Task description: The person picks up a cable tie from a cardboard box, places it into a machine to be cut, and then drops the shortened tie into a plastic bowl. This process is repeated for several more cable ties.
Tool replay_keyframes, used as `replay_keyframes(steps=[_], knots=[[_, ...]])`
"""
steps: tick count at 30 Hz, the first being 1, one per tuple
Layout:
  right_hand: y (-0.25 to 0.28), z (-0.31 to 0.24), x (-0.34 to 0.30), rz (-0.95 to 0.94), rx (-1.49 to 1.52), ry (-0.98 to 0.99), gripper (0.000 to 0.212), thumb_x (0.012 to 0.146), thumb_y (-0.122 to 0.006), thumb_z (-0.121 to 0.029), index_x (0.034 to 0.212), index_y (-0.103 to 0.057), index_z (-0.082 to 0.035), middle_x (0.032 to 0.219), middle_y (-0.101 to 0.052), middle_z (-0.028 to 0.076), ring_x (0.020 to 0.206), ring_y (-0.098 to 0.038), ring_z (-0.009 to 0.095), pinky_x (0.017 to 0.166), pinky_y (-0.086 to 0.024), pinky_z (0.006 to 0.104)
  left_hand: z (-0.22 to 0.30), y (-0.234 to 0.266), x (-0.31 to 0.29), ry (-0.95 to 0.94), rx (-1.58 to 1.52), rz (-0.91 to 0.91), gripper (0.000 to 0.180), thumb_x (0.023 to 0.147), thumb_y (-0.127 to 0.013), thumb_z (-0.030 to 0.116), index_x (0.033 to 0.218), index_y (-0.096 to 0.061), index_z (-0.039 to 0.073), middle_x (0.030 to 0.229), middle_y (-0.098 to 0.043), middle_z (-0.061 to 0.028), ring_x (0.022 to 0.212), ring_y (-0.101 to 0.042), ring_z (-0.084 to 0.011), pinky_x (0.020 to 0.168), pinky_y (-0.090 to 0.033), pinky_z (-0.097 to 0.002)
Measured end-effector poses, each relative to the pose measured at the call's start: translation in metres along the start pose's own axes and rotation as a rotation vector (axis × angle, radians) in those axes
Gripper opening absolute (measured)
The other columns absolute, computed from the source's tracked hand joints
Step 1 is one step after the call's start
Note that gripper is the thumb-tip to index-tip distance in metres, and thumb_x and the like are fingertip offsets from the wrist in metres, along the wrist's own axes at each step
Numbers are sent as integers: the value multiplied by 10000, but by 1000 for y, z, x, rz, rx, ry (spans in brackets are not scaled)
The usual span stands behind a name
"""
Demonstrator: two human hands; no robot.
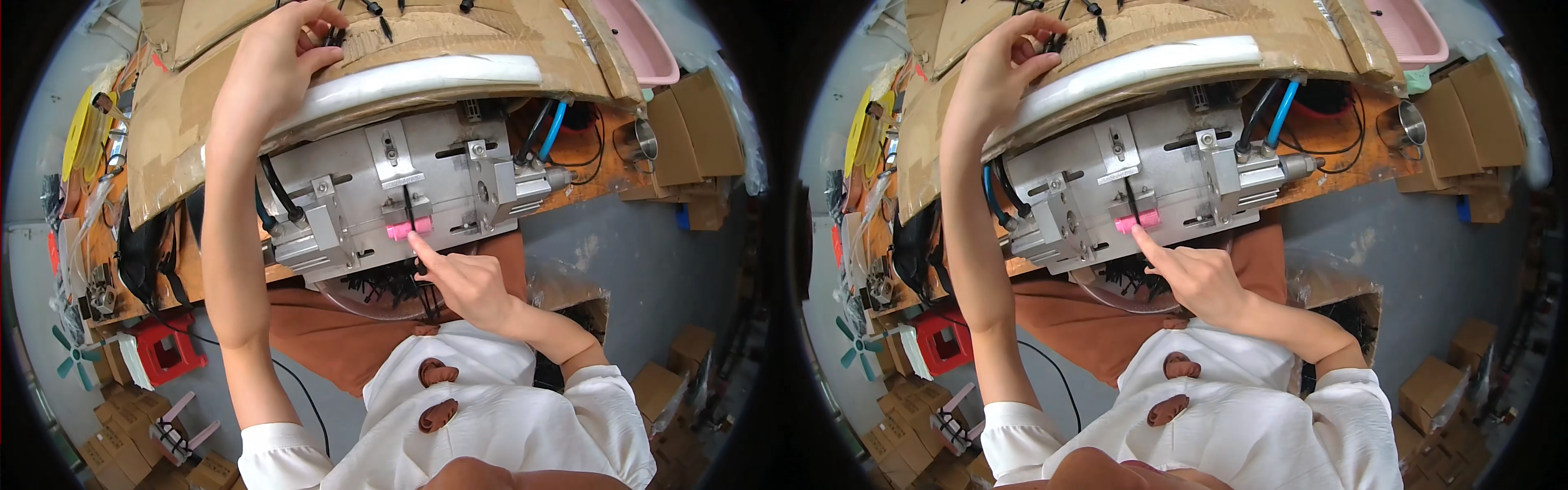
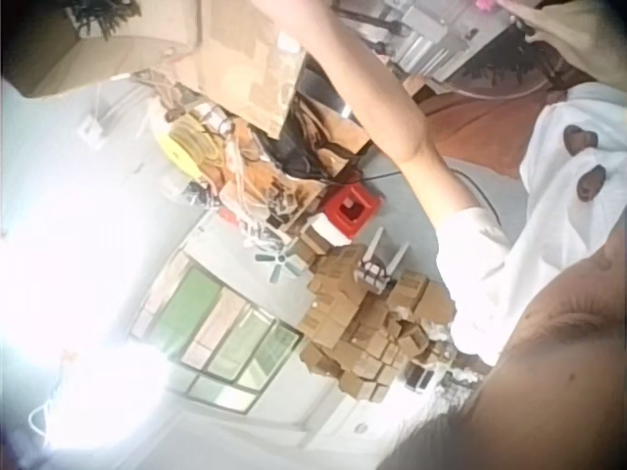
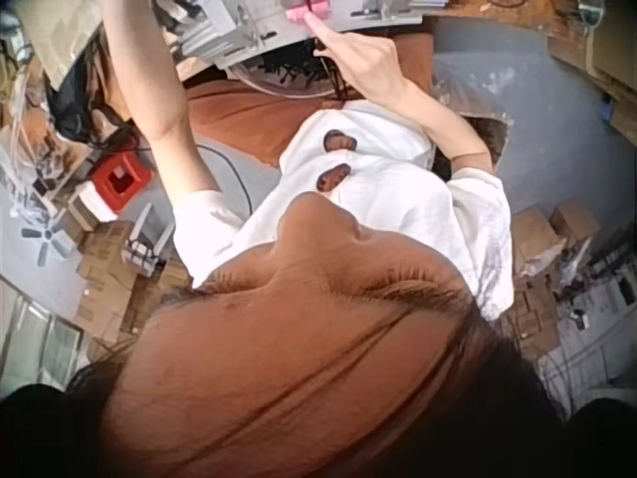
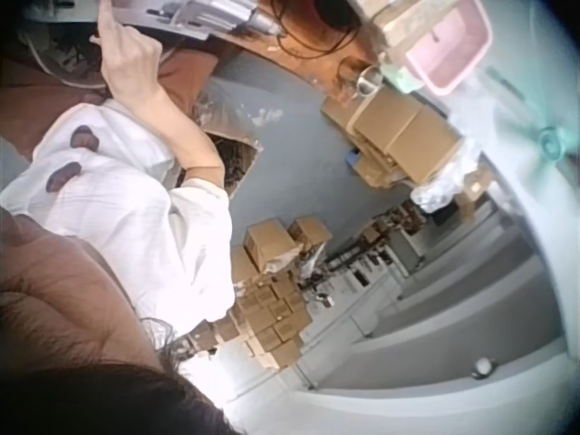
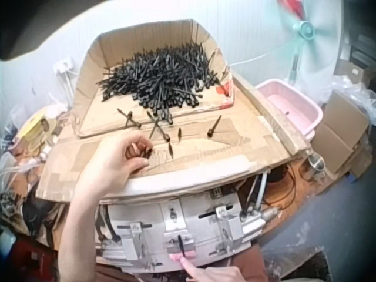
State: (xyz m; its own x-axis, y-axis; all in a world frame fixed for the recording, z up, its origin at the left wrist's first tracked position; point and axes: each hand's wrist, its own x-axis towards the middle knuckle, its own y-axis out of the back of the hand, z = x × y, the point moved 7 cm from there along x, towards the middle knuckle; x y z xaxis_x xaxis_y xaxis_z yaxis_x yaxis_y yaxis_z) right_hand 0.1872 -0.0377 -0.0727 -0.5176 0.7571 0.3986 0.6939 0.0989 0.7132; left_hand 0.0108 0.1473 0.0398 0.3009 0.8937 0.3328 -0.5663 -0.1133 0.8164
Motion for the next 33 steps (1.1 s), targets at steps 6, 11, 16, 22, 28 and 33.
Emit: replay_keyframes(steps=[6,11,16,22,28,33], knots=[[8,-4,8,-72,7,-17,642,697,-760,-50,1300,-542,-12,653,-581,50,526,-554,181,470,-439,317,21,13,-39,-45,-86,228,381,742,-701,9,1106,-634,96,797,-573,-63,635,-504,-160,628,-453,-312],[80,-17,92,234,-290,314,431,790,-708,-204,1173,-575,-59,695,-559,23,563,-584,160,468,-459,311,87,-15,-142,28,194,388,771,657,-694,-137,1380,-477,24,804,-491,-43,726,-457,-177,678,-439,-294],[87,32,253,195,-702,147,387,820,-634,-69,1178,-548,50,886,-670,251,821,-684,279,673,-548,389,116,-94,-200,58,174,77,612,735,-602,-29,1327,-459,-87,927,-514,-101,778,-486,-222,711,-426,-314],[106,34,266,-210,-264,-18,259,796,-578,-69,1023,-659,27,870,-678,172,813,-668,256,711,-519,363,108,-117,-195,183,222,0,698,748,-660,-35,1393,-395,-25,969,-509,-111,862,-483,-272,768,-426,-373],[132,10,128,109,253,37,185,781,-673,33,962,-658,-2,899,-665,35,763,-615,98,618,-502,235,108,-101,-189,143,154,-58,680,748,-674,-17,1380,-422,-10,924,-489,-105,854,-485,-265,749,-432,-379],[66,-20,14,144,-167,152,520,683,-748,12,1178,-594,56,747,-624,62,512,-514,126,424,-401,272,61,-9,-61,-94,386,427,267,814,-539,-48,1080,-559,-30,850,-537,-161,835,-518,-324,768,-433,-447]])
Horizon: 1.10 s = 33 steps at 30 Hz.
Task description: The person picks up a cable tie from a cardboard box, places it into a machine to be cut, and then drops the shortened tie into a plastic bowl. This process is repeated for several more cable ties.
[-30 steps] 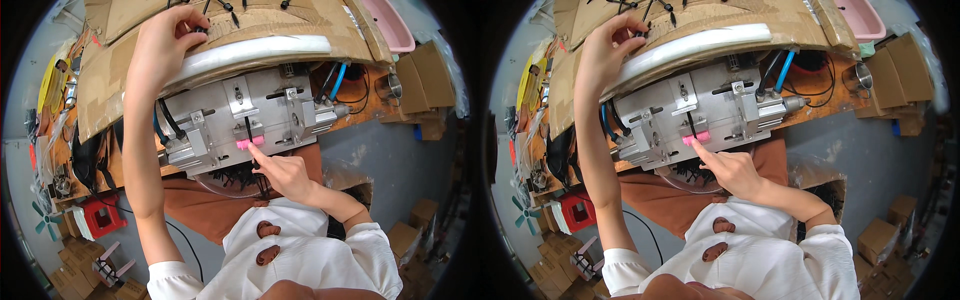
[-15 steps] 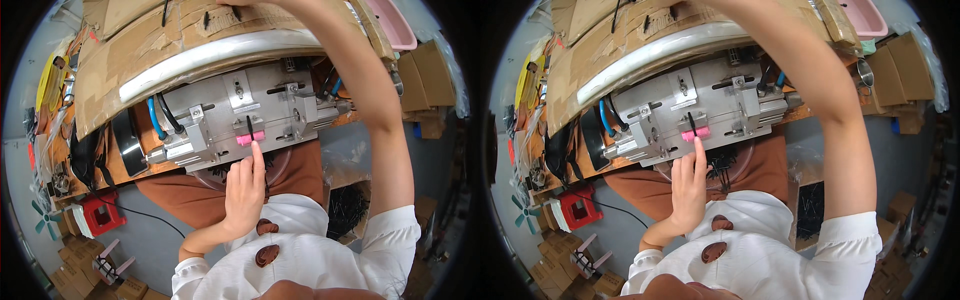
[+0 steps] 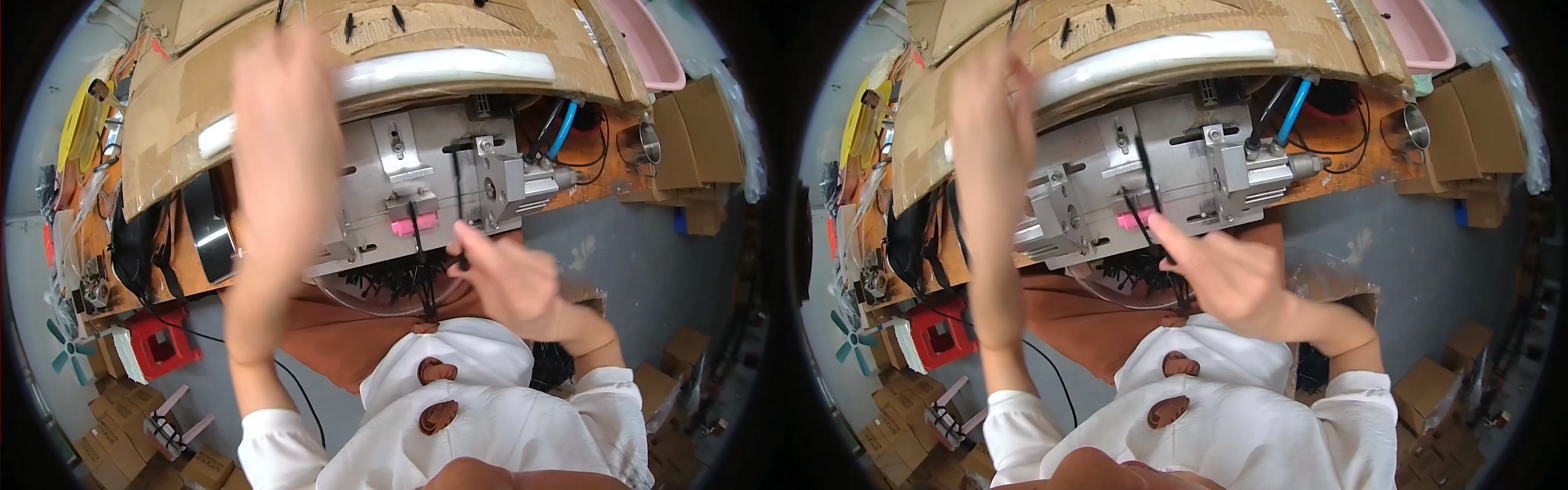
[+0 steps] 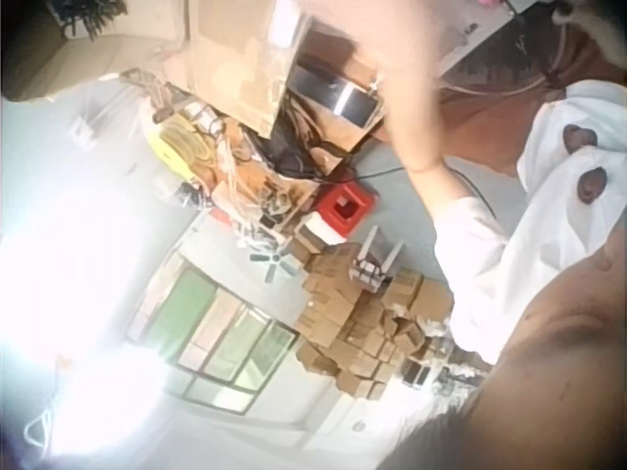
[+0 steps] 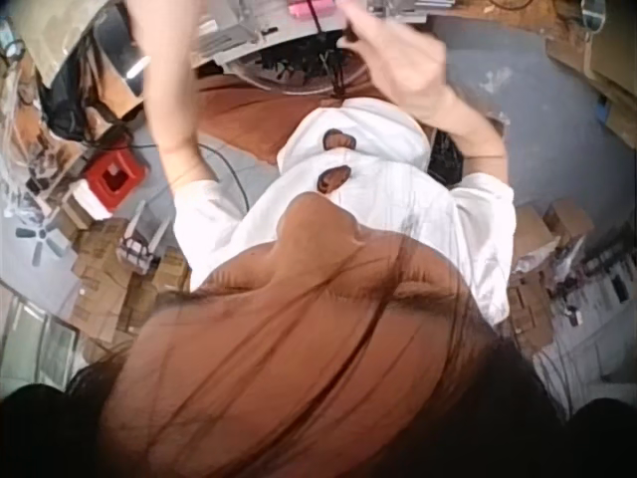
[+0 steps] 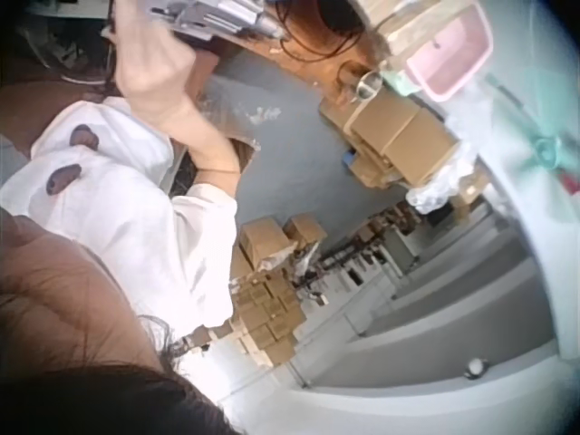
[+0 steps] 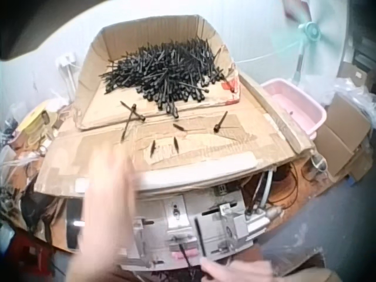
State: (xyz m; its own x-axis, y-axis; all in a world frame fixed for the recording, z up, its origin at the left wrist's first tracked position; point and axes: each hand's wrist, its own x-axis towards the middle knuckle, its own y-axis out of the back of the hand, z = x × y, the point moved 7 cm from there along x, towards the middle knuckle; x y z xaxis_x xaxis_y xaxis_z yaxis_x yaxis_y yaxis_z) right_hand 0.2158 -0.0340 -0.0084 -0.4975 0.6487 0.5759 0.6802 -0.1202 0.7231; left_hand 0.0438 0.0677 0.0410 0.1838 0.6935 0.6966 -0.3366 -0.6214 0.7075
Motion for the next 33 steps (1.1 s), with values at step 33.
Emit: replay_keyframes(steps=[33], knots=[[50,90,211,-261,285,-351,250,926,-565,-198,992,-637,32,757,-658,100,639,-603,116,532,-450,213,7,44,-57,117,-269,-14,280,726,-676,-54,993,-678,30,998,-542,-145,893,-559,-278,748,-471,-356]])
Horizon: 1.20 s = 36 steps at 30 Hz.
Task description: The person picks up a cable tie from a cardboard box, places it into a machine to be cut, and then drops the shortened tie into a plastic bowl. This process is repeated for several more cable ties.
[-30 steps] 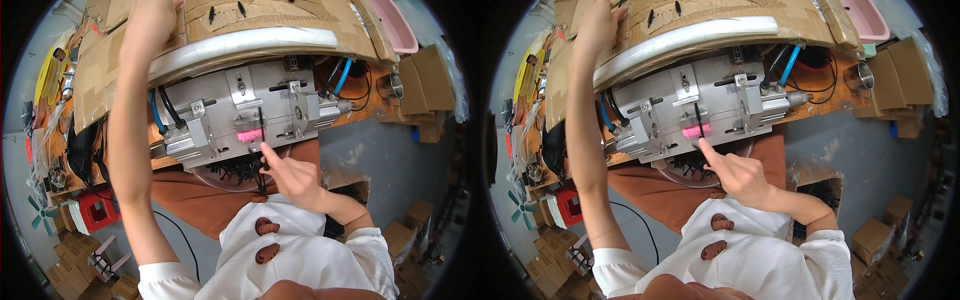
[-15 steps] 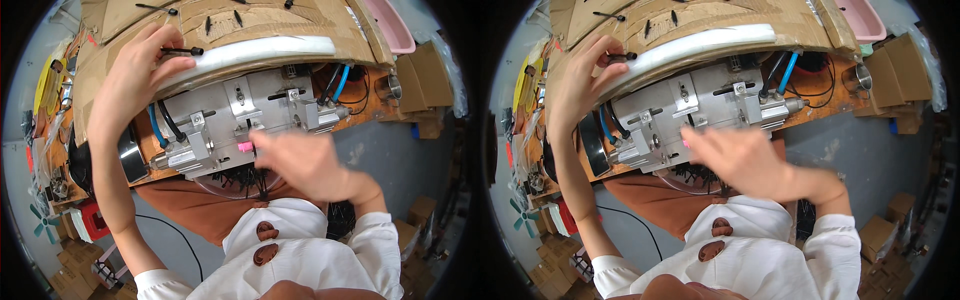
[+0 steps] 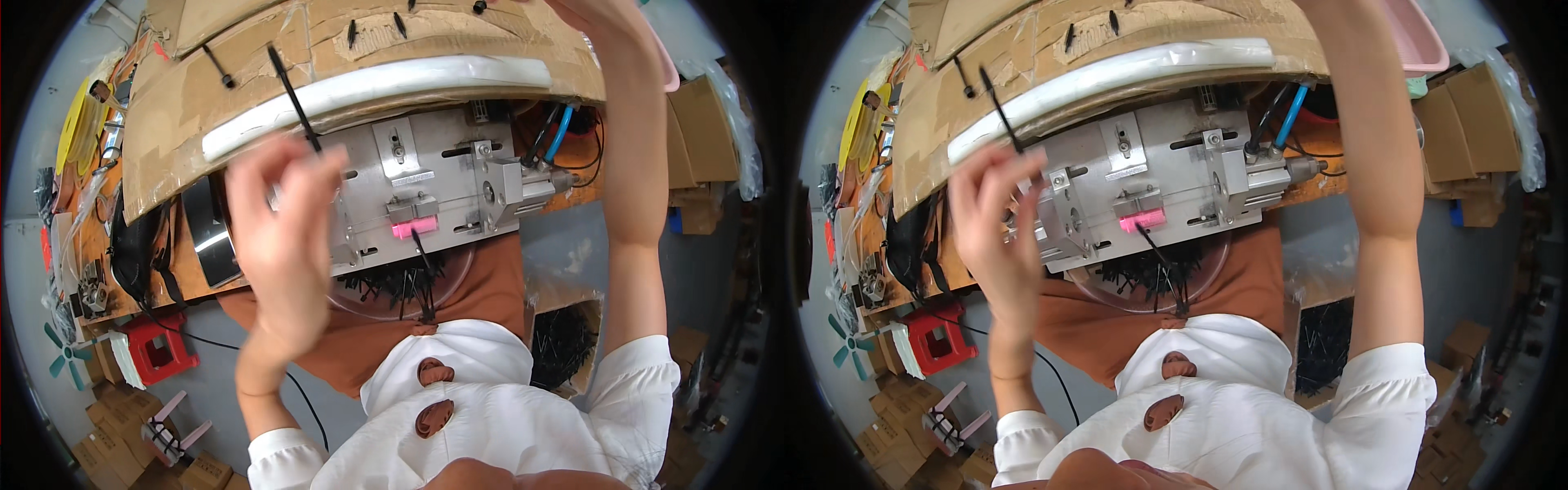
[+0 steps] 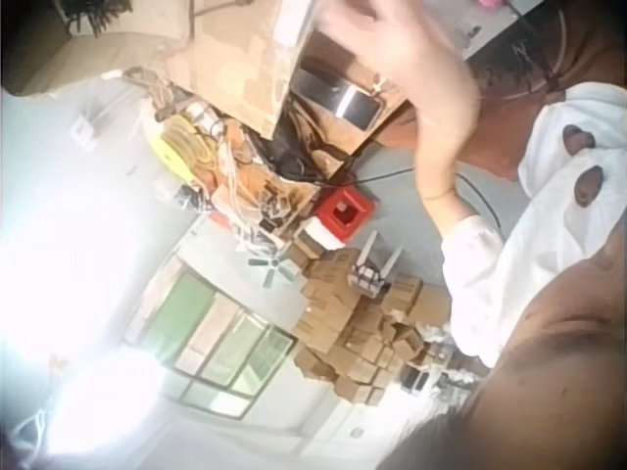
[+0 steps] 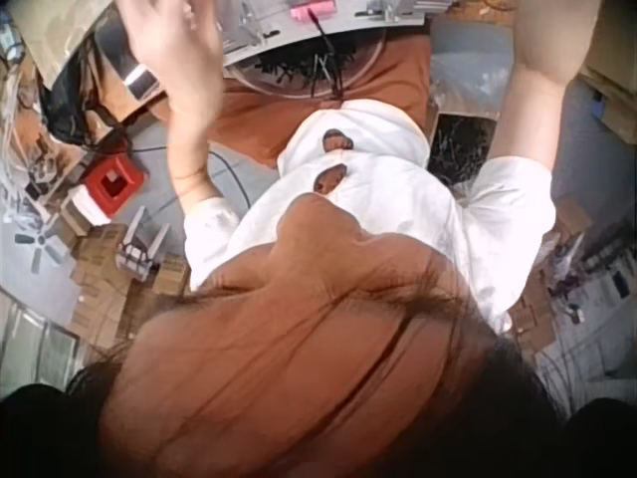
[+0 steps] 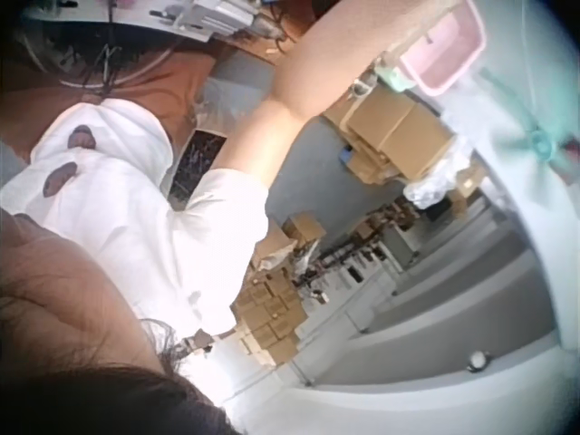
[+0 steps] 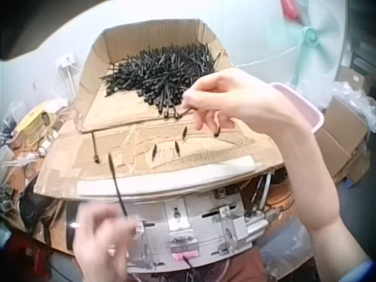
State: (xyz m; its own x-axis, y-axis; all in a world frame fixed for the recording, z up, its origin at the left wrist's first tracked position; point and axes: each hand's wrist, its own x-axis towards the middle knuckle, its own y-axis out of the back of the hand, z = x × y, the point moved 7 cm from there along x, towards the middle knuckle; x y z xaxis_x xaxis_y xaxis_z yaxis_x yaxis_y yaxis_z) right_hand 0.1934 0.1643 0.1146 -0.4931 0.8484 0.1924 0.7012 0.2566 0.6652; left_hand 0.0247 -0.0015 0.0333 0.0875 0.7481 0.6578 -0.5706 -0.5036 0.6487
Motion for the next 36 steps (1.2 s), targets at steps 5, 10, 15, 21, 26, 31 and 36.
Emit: replay_keyframes(steps=[5,10,15,21,26,31,36], knots=[[-1,8,-69,184,370,108,240,938,-561,-140,1069,-598,57,799,-666,153,645,-613,152,528,-452,202,41,-44,-99,61,-64,-180,565,688,-591,-59,1252,-579,-33,968,-549,-129,843,-543,-261,764,-477,-344],[11,19,-108,183,587,164,279,988,-500,-227,1148,-560,-6,1037,-667,191,835,-665,183,490,-447,209,47,-72,-105,110,51,-349,661,701,-569,-76,1348,-429,-84,989,-523,-131,829,-514,-251,751,-467,-336],[0,10,-139,340,292,160,225,967,-519,-133,1138,-526,12,1070,-644,209,812,-620,174,513,-424,169,50,-76,-103,77,-17,-384,704,690,-569,-87,1369,-384,-96,978,-506,-132,851,-513,-254,790,-465,-332],[-95,20,-191,340,47,283,482,719,-695,98,1186,-584,59,833,-669,123,588,-591,126,488,-472,246,16,-22,-62,-10,86,-403,565,786,-573,-51,1339,-475,7,1048,-534,-169,967,-547,-284,878,-464,-372],[-165,25,-213,198,-101,270,624,684,-746,-13,1272,-547,50,594,-530,45,483,-514,154,457,-416,301,-181,91,32,129,603,-117,344,953,-491,99,1293,-546,107,1272,-527,-206,1131,-521,-340,957,-402,-400],[-185,36,-205,173,-185,221,643,712,-740,-44,1312,-519,16,558,-503,36,479,-512,146,455,-403,296,-229,78,39,364,316,-215,310,892,-579,14,1186,-640,91,1022,-643,-56,794,-540,-120,760,-459,-244],[-185,38,-202,139,-187,186,644,732,-733,-82,1332,-507,-21,639,-570,32,539,-562,154,482,-437,304,-247,87,39,336,331,-149,333,864,-592,3,1171,-645,121,968,-630,-91,826,-578,-185,782,-482,-303]])
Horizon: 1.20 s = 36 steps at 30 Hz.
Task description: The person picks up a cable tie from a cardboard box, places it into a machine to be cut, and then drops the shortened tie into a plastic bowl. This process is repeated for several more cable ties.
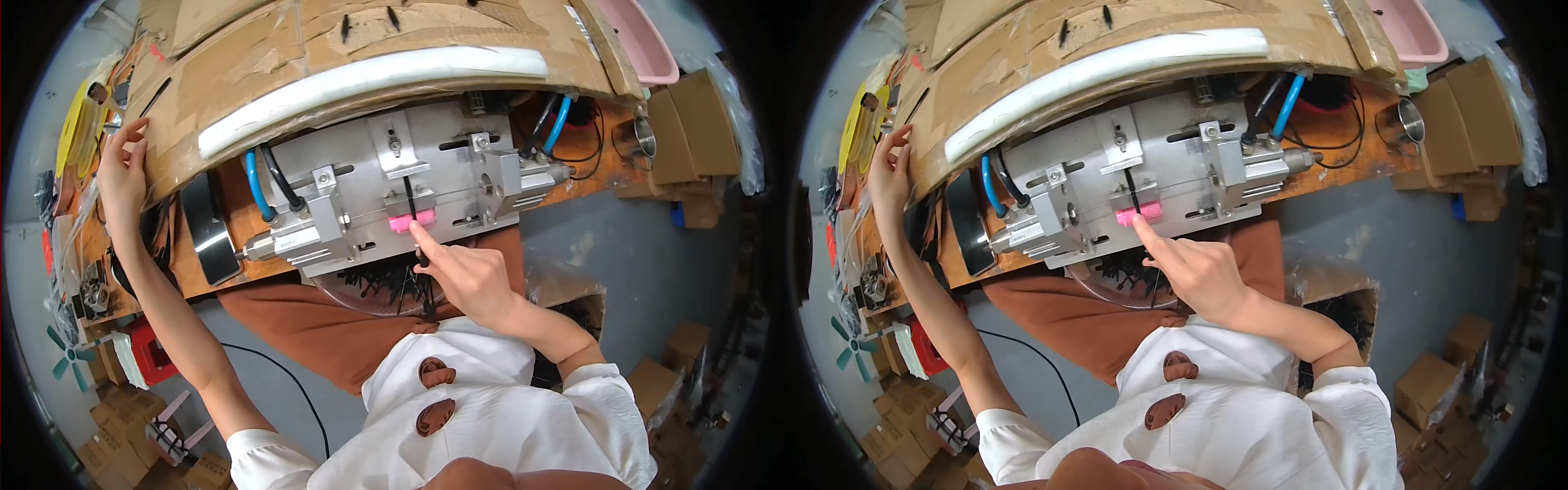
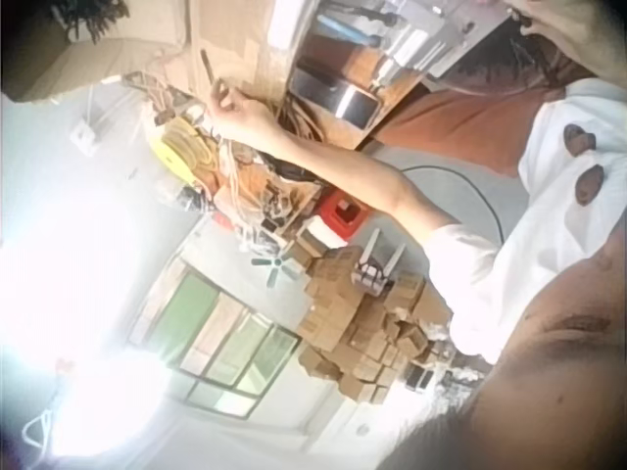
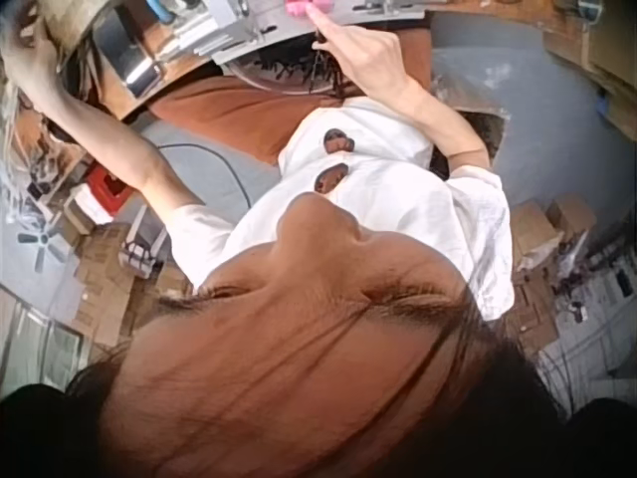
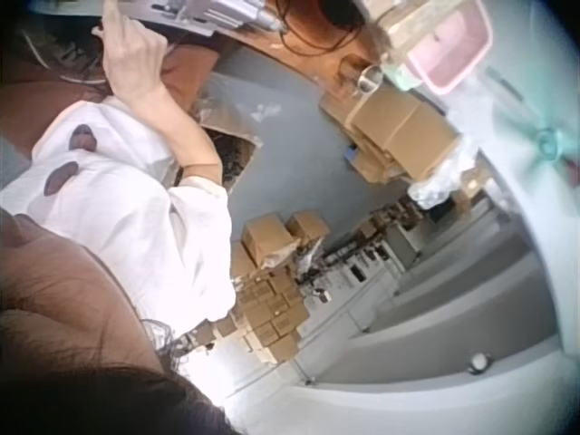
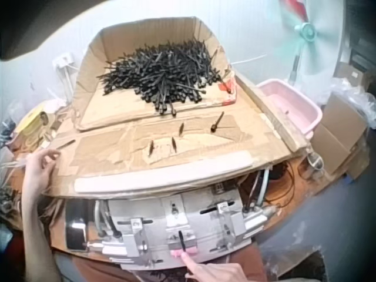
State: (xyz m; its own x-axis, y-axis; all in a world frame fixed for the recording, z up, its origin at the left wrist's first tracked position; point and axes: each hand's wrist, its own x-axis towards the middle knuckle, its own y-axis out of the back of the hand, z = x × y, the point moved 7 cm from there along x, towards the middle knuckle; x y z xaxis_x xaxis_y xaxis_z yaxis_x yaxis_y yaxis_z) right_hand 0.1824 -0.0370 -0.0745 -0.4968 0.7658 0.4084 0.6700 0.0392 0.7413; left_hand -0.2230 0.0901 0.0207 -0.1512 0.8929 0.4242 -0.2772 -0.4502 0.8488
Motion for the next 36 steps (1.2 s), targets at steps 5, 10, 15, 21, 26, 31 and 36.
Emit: replay_keyframes(steps=[5,10,15,21,26,31,36], knots=[[40,-11,9,27,-38,-7,643,697,-770,-119,1295,-547,-35,829,-631,83,657,-608,196,540,-479,294,5,10,1,-187,186,211,372,843,-619,59,1207,-610,133,1145,-596,-169,1078,-553,-345,948,-422,-395],[59,-8,22,55,-29,-71,509,709,-768,-73,1192,-622,-5,741,-588,95,571,-558,212,511,-446,297,-16,6,19,-114,-52,-1,324,885,-560,22,1191,-633,102,1123,-640,-142,1021,-619,-268,876,-475,-316],[75,-1,30,151,-6,-75,414,739,-735,-4,1143,-641,2,754,-622,108,588,-588,205,522,-459,282,16,12,3,-94,5,123,326,858,-627,21,1177,-640,84,937,-678,-115,826,-644,-182,785,-495,-289],[86,22,14,221,46,-177,344,756,-719,22,1095,-663,5,804,-664,118,638,-627,191,560,-489,268,182,-13,-136,-231,-303,133,513,844,-591,-68,1344,-508,12,850,-575,-77,778,-559,-164,687,-492,-282],[85,22,13,231,161,-207,285,773,-709,27,1055,-676,13,816,-671,125,665,-645,186,576,-495,260,270,-81,-225,-375,-203,-113,606,795,-692,96,1325,-464,-86,869,-532,-76,781,-522,-214,679,-448,-314],[99,27,7,241,152,-247,272,782,-695,38,1053,-678,12,810,-669,126,661,-642,184,577,-493,259,280,-98,-221,-326,-103,-136,601,803,-684,93,1325,-451,-92,877,-509,-87,778,-514,-217,693,-456,-317],[111,29,7,291,158,-250,258,792,-680,47,1047,-681,11,798,-667,126,665,-642,182,579,-494,262,285,-99,-219,-333,-88,-156,608,810,-676,93,1338,-435,-89,887,-504,-91,795,-515,-222,713,-460,-326]])
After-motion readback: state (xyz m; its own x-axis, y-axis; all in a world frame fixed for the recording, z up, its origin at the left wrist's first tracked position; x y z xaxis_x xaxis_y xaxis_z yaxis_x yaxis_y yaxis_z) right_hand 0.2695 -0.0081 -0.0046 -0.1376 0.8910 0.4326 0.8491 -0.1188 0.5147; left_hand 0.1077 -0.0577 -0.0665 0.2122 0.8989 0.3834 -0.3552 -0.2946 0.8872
